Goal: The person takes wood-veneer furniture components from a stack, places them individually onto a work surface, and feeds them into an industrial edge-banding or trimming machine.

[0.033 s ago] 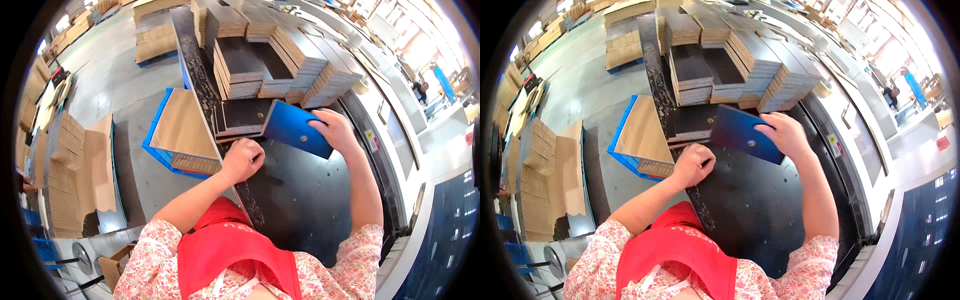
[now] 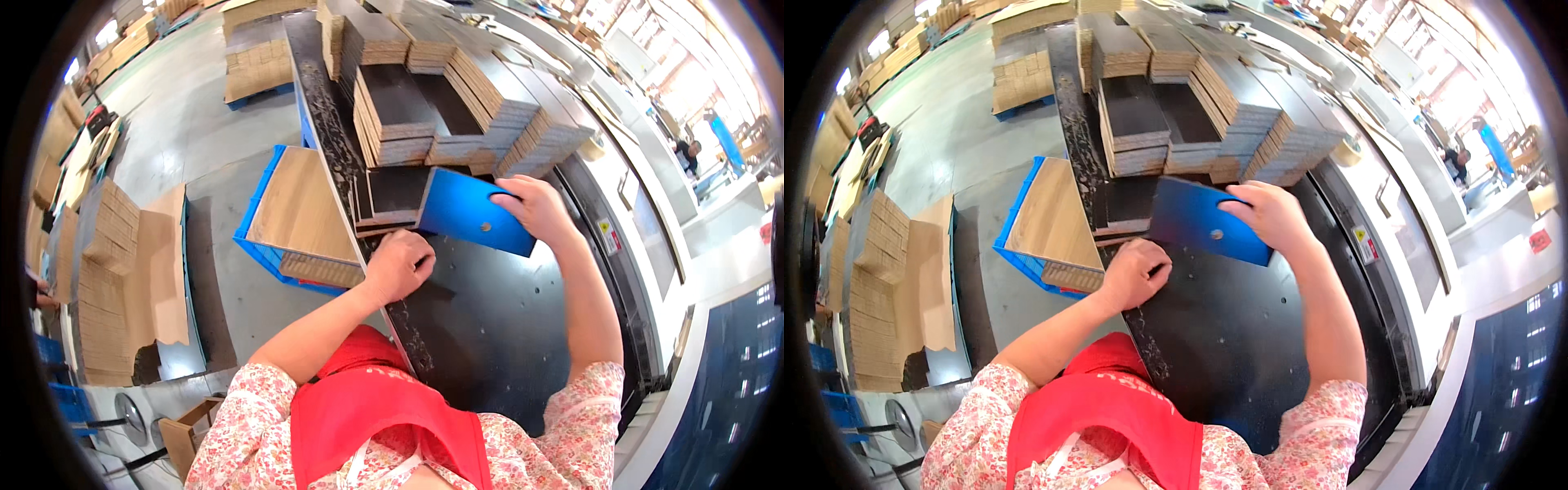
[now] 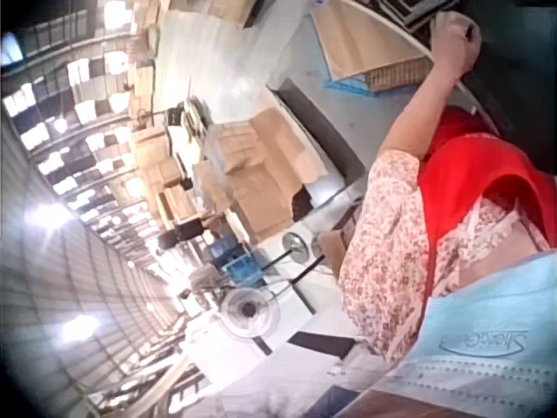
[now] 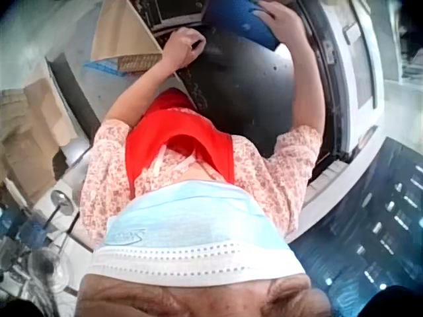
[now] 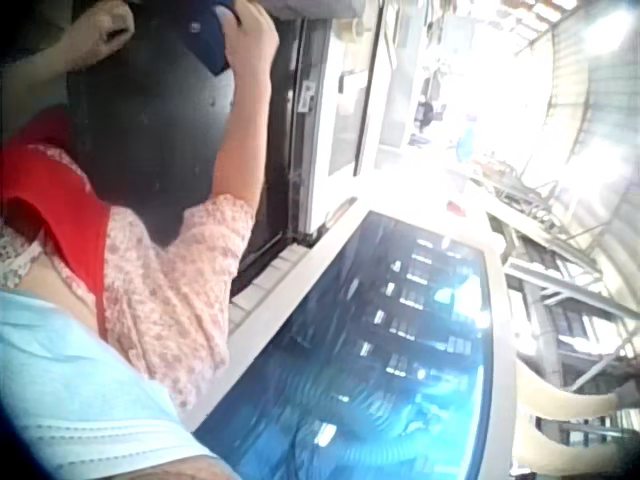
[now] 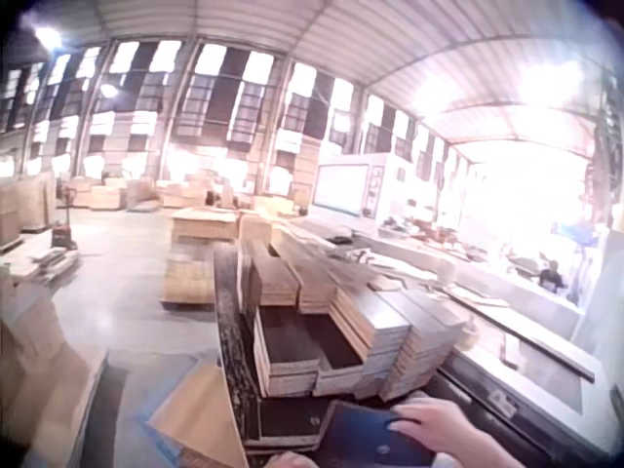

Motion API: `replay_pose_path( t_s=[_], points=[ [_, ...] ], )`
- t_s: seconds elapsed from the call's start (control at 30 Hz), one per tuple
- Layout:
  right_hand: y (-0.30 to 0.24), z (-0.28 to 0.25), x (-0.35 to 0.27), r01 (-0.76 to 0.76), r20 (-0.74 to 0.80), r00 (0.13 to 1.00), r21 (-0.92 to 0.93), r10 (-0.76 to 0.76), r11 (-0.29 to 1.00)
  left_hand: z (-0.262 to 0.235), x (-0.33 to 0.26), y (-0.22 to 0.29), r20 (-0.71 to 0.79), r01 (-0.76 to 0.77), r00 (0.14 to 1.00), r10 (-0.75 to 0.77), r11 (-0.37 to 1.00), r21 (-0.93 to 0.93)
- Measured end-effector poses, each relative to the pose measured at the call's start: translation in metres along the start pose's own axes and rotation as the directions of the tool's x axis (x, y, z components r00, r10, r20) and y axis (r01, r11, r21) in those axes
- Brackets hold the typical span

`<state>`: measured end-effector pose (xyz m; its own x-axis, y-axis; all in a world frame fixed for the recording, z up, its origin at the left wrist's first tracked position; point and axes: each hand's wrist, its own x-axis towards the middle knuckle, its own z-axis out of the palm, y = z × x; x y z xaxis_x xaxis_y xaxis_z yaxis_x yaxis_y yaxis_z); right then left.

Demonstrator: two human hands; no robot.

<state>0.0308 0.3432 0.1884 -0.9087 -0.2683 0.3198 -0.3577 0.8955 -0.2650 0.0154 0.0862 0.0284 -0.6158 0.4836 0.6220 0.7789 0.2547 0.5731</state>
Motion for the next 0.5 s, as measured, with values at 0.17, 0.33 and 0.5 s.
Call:
replay_pose_path(
  t_s=[0.17, 0.33, 0.5],
  points=[
    [-0.01, 0.049, 0.069, 0.282, -0.078, 0.947, -0.257, -0.311, 0.924, -0.006, 0.001, 0.007, 0.024, 0.095, 0.995, -0.094, 0.992, -0.084],
    [-0.058, 0.077, 0.121, 0.054, -0.434, 0.886, -0.26, -0.166, 0.964, -0.009, -0.002, 0.005, 0.072, 0.239, 0.97, -0.232, 0.964, -0.118],
    [-0.09, 0.099, 0.156, -0.256, -0.217, 0.954, -0.223, 0.208, 0.941, -0.006, 0.0, 0.002, 0.126, 0.18, 0.979, -0.162, 0.974, -0.141]
  ],
)
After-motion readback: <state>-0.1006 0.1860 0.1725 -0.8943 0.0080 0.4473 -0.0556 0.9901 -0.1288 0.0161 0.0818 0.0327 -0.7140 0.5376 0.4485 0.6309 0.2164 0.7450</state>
